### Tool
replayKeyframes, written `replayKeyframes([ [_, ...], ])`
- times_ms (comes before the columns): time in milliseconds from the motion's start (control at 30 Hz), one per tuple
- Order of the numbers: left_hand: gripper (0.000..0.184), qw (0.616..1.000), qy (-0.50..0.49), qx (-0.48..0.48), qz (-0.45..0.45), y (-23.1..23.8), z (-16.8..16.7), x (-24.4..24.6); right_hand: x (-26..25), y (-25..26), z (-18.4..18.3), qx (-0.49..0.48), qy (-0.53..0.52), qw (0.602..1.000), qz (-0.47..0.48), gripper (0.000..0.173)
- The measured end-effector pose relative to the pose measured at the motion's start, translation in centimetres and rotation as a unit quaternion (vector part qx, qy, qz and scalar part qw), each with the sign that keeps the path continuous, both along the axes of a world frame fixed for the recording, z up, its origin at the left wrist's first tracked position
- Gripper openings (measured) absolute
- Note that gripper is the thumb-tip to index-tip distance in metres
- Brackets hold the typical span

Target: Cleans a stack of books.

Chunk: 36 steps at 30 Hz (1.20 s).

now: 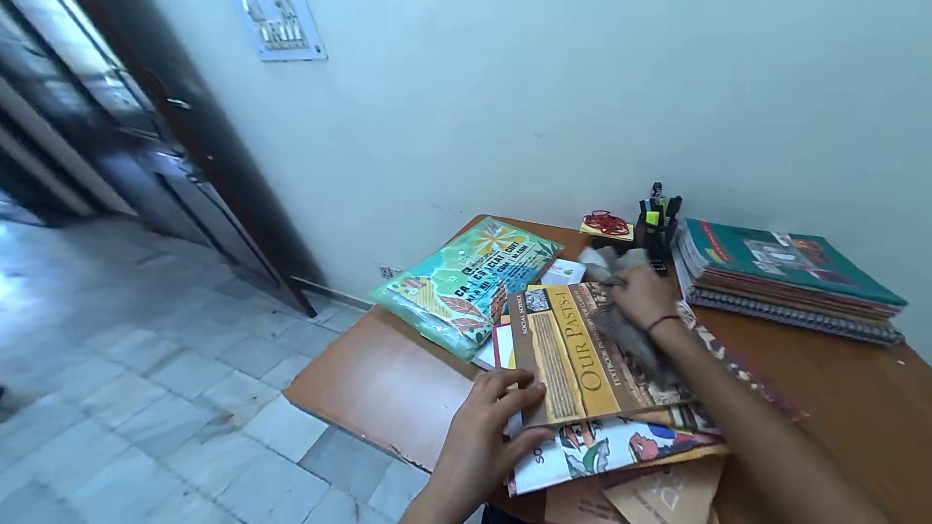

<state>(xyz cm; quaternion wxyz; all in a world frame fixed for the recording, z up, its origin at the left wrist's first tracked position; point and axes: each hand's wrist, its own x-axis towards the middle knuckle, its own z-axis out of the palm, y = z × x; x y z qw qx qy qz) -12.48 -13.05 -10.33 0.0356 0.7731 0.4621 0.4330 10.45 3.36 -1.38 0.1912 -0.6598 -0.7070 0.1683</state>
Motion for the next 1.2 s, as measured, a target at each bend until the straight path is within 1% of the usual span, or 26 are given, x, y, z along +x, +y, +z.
replayKeyframes([
  [67,0.037,1.000,-0.003,0.007,0.002,0.0,-0.3,0.0,-4.6,-1.5,0.6,-0.019,-0.006,0.996,0.090,0.032],
  [167,0.035,1.000,-0.006,0.015,0.006,-0.1,-0.6,-0.3,-10.1,-4.0,0.0,-0.022,-0.032,0.969,0.245,0.033],
  [233,0.034,1.000,-0.016,0.005,-0.002,-0.2,-0.8,-0.5,-11.5,-4.5,-0.2,-0.021,-0.047,0.949,0.310,0.035],
  [300,0.035,0.999,-0.031,-0.002,-0.023,-0.3,-1.2,-0.8,-10.8,-3.8,-0.7,-0.005,-0.034,0.948,0.317,0.035],
  [400,0.034,0.998,-0.050,-0.017,-0.040,-0.5,-1.7,-1.0,-7.0,-1.6,-1.0,0.010,-0.033,0.967,0.252,0.035],
  [533,0.034,0.996,-0.069,-0.026,-0.055,-0.3,-1.7,-1.0,2.1,0.7,-1.5,0.045,-0.055,0.993,0.091,0.034],
  [600,0.034,0.994,-0.086,-0.030,-0.063,-0.2,-1.9,-0.9,6.2,0.4,-2.1,0.050,-0.061,0.997,0.002,0.032],
  [633,0.033,0.993,-0.093,-0.030,-0.065,-0.2,-2.0,-0.8,7.5,-0.2,-2.4,0.049,-0.065,0.996,-0.036,0.032],
  [700,0.032,0.992,-0.105,-0.026,-0.067,0.0,-2.1,-0.6,8.0,-1.8,-2.3,0.040,-0.072,0.992,-0.091,0.033],
  [733,0.032,0.991,-0.109,-0.027,-0.066,0.1,-2.1,-0.5,7.4,-2.5,-2.2,0.041,-0.074,0.991,-0.101,0.033],
  [800,0.034,0.990,-0.121,-0.040,-0.061,-0.1,-2.0,-0.3,5.1,-3.8,-2.1,0.054,-0.061,0.993,-0.089,0.032],
  [867,0.044,0.986,-0.148,-0.065,-0.045,-0.4,-1.9,-0.1,1.5,-5.3,-1.9,0.052,-0.035,0.997,-0.039,0.032],
  [900,0.053,0.982,-0.168,-0.078,-0.034,-0.5,-1.9,0.1,-0.5,-6.3,-1.6,0.040,-0.022,0.999,-0.008,0.032],
  [1000,0.094,0.972,-0.217,-0.089,0.010,-0.5,-2.0,0.2,-6.4,-10.1,-0.6,-0.015,-0.016,0.989,0.143,0.036],
  [1033,0.107,0.970,-0.222,-0.090,0.028,-0.5,-1.9,0.2,-7.7,-11.5,-0.4,-0.019,-0.027,0.979,0.202,0.040],
  [1067,0.115,0.969,-0.222,-0.094,0.046,-0.5,-1.8,0.1,-8.5,-12.6,-0.7,0.013,-0.035,0.969,0.244,0.042],
  [1100,0.120,0.968,-0.220,-0.104,0.057,-0.6,-1.4,0.2,-8.9,-13.2,-1.5,0.076,-0.038,0.961,0.262,0.042],
  [1133,0.123,0.967,-0.219,-0.113,0.062,-0.8,-1.0,0.2,-8.7,-13.3,-2.1,0.115,-0.030,0.957,0.265,0.041],
  [1200,0.126,0.967,-0.214,-0.122,0.065,-1.0,-0.7,0.2,-6.8,-12.9,-2.3,0.109,-0.019,0.963,0.246,0.040],
])
